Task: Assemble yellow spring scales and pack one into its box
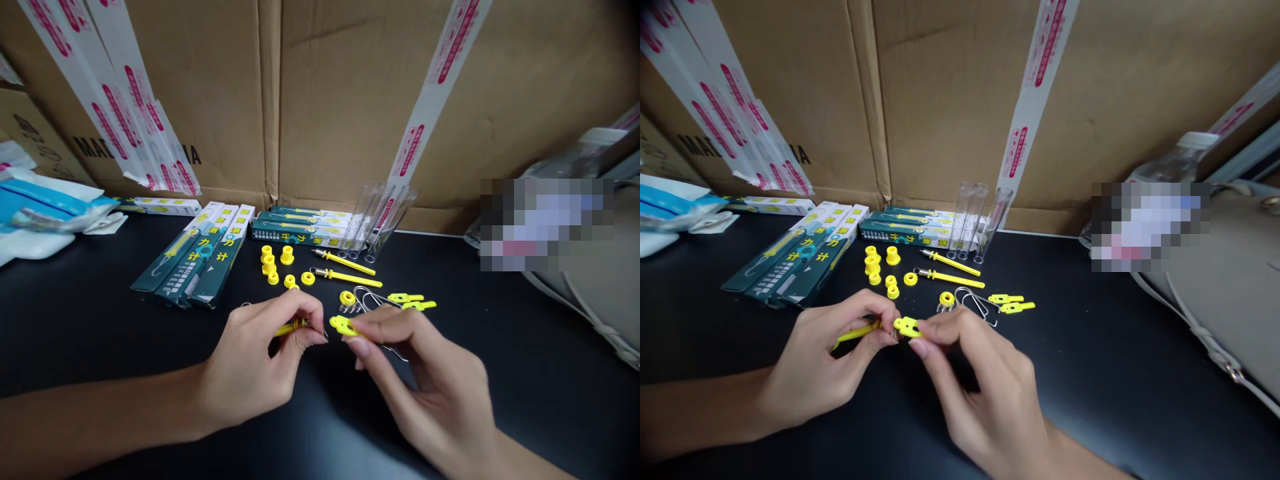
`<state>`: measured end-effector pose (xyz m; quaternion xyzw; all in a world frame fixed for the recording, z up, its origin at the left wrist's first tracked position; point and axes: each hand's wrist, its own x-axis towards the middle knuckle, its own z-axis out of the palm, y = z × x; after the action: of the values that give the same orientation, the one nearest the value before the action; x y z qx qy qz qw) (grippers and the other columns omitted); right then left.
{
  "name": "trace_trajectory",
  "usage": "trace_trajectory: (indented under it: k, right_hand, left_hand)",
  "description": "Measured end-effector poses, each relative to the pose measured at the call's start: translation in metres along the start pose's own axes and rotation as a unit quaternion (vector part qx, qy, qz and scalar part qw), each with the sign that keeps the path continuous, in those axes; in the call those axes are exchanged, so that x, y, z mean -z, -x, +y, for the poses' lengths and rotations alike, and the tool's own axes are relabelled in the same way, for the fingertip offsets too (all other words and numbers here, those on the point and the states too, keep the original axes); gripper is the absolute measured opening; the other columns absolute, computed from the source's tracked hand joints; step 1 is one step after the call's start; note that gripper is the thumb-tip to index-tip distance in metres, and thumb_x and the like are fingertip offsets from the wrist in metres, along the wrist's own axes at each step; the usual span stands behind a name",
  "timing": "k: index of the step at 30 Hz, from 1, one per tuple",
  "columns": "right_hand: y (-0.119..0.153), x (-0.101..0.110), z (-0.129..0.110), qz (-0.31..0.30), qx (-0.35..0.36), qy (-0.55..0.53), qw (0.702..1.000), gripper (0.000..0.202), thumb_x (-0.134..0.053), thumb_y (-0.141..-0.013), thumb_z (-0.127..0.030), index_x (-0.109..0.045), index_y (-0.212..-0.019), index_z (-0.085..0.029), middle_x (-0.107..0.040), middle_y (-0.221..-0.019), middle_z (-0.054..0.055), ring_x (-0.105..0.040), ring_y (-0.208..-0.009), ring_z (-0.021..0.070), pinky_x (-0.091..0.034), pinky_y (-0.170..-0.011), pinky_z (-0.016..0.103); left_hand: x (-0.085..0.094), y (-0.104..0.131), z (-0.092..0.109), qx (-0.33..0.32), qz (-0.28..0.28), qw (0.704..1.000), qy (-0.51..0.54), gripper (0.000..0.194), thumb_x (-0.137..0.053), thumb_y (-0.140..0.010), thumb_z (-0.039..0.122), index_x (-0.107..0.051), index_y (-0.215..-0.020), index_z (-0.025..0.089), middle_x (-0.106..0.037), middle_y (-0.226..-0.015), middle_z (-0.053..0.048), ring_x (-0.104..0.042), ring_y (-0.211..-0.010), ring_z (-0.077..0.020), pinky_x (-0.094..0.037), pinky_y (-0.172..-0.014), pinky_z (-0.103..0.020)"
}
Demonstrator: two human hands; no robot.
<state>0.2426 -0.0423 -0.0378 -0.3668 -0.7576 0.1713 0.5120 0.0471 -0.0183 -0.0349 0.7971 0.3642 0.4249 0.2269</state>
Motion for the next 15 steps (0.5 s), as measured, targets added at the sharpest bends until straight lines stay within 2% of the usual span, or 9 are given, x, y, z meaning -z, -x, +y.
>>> trace_trajectory:
  k: [4,7,11,15]
  right_hand:
    - [-0.007,0.01,0.007,-0.039,-0.076,-0.027,0.996,0.026,-0.067,-0.092,-0.011,-0.067,-0.113,-0.025,-0.073,-0.098,0.002,-0.069,-0.071,0.0142,-0.059,-0.068,0.025]
    - [-0.014,0.016,0.006,-0.065,-0.077,-0.042,0.994,0.019,-0.066,-0.093,-0.013,-0.072,-0.106,-0.025,-0.072,-0.093,0.003,-0.068,-0.076,0.0161,-0.058,-0.07,0.027]
    - [-0.021,0.018,0.003,-0.103,-0.114,-0.107,0.982,0.014,-0.064,-0.095,-0.018,-0.072,-0.105,-0.025,-0.069,-0.096,0.004,-0.065,-0.079,0.0149,-0.056,-0.067,0.024]
    - [-0.022,0.017,0.005,-0.146,-0.124,-0.127,0.973,0.015,-0.062,-0.096,-0.017,-0.072,-0.104,-0.025,-0.066,-0.095,0.003,-0.064,-0.086,0.0152,-0.054,-0.073,0.024]
  left_hand:
    - [0.002,0.0,0.001,0.009,-0.018,1.0,-0.008,0.016,-0.055,-0.091,0.006,-0.055,-0.086,0.02,-0.063,-0.075,0.007,-0.062,-0.063,-0.0077,-0.046,-0.063,-0.018]
    - [0.002,0.0,0.0,0.017,-0.039,0.999,-0.01,0.015,-0.054,-0.092,0.007,-0.055,-0.086,0.021,-0.064,-0.075,0.006,-0.063,-0.064,-0.0088,-0.047,-0.063,-0.019]
    - [0.003,-0.003,-0.001,0.024,-0.071,0.997,-0.008,0.016,-0.054,-0.091,0.006,-0.055,-0.087,0.021,-0.065,-0.076,0.006,-0.065,-0.065,-0.0091,-0.047,-0.064,-0.018]
    - [0.003,-0.004,-0.002,0.034,-0.102,0.994,-0.014,0.017,-0.053,-0.09,0.004,-0.054,-0.091,0.021,-0.065,-0.077,0.007,-0.066,-0.068,-0.009,-0.047,-0.066,-0.017]
